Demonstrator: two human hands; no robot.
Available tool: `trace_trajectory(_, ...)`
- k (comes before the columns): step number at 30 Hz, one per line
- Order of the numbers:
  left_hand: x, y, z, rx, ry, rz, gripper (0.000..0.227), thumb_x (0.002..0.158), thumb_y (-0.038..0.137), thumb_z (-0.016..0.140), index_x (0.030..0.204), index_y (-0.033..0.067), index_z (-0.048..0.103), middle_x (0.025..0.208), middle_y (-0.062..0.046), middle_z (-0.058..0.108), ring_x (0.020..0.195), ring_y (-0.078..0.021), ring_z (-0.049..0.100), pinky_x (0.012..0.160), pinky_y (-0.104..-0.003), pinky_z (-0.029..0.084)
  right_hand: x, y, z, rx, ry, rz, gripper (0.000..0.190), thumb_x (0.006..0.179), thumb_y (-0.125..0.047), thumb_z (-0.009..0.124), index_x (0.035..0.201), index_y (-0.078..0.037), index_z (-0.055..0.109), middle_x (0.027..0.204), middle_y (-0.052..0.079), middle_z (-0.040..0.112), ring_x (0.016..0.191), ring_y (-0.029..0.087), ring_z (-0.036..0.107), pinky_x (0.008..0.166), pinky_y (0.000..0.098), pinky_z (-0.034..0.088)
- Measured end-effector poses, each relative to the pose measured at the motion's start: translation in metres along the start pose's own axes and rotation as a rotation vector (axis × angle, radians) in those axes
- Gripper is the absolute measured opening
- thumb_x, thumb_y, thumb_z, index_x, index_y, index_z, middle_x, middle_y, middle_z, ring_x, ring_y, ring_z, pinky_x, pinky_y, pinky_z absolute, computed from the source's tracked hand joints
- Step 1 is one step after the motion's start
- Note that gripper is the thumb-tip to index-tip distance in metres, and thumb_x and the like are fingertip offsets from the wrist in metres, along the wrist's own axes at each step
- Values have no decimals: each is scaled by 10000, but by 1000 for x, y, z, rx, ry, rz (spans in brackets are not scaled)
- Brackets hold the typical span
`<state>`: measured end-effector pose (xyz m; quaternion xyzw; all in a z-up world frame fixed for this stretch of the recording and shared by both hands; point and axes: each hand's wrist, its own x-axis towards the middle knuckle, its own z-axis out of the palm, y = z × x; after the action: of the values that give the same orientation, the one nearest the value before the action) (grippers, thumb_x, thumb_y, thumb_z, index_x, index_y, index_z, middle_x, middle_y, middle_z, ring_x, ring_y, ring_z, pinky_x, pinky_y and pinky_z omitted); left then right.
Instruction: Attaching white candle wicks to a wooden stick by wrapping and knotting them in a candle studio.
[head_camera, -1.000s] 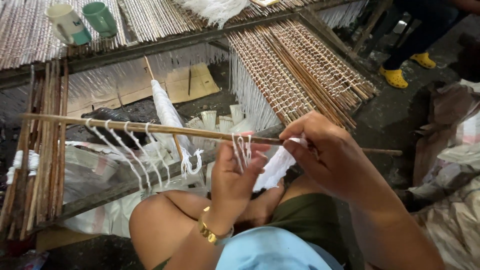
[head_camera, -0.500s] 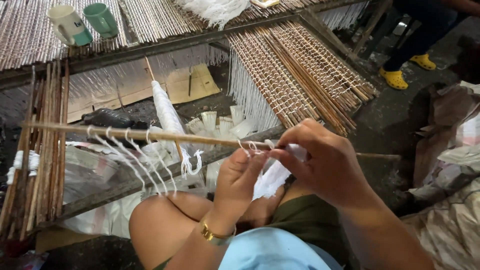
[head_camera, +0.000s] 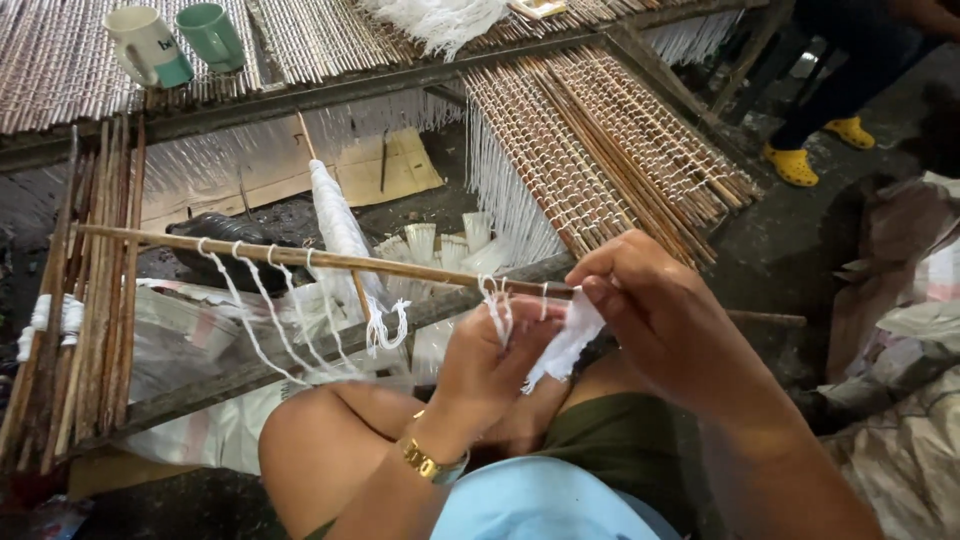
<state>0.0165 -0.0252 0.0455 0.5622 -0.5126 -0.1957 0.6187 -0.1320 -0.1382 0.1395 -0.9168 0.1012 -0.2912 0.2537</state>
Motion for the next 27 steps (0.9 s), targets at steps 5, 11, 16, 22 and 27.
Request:
trace_trajectory(5, -7, -6, -13, -158, 111, -150, 250, 944, 328, 667, 1118, 155, 721, 981, -4, 758, 849, -108, 683, 740, -253, 574, -2, 4, -4, -74, -4, -2, 134, 1006, -199, 583, 1064, -86, 625, 981, 87, 656, 824, 216, 625, 736, 350, 480)
trace_trajectory(11, -15, -7, -37, -173, 160, 37, 167, 1025, 177, 610, 1129, 101, 715, 1026, -43, 730, 908, -138, 714, 774, -249, 623, -3, 4, -1, -239, -21, 49, 240, 992, -355, 604, 1199, -287, 704, 980, 4, 626, 646, 145, 613, 520, 319, 463)
trace_trajectory(16, -11, -7, -50, 47, 327, 17, 238, 1065, 208, 543, 866, 102, 619, 766, 9, 569, 699, -102, 514, 619, -247, 445, -4, 1, -1, -171, -2, -14, 260, 1026, -320, 567, 1253, -321, 694, 970, 15, 605, 717, 132, 603, 597, 296, 461)
trace_trajectory(22, -9, -8, -40, -110, 191, -21, 161, 1026, 245, 590, 1064, 89, 581, 918, -21, 655, 709, -98, 572, 569, -210, 458, -5, 3, 0, -188, -8, 32, 280, 1017, -345, 562, 1259, -331, 702, 950, -6, 578, 794, 116, 610, 595, 296, 470)
trace_trajectory(27, -10, -3, -42, -89, 359, -60, 174, 1025, 277, 579, 986, 147, 688, 982, -12, 779, 957, -142, 760, 827, -278, 631, -6, 3, -1, -165, -12, 41, 267, 1016, -291, 583, 1257, -315, 694, 1002, 12, 599, 779, 115, 611, 621, 277, 465)
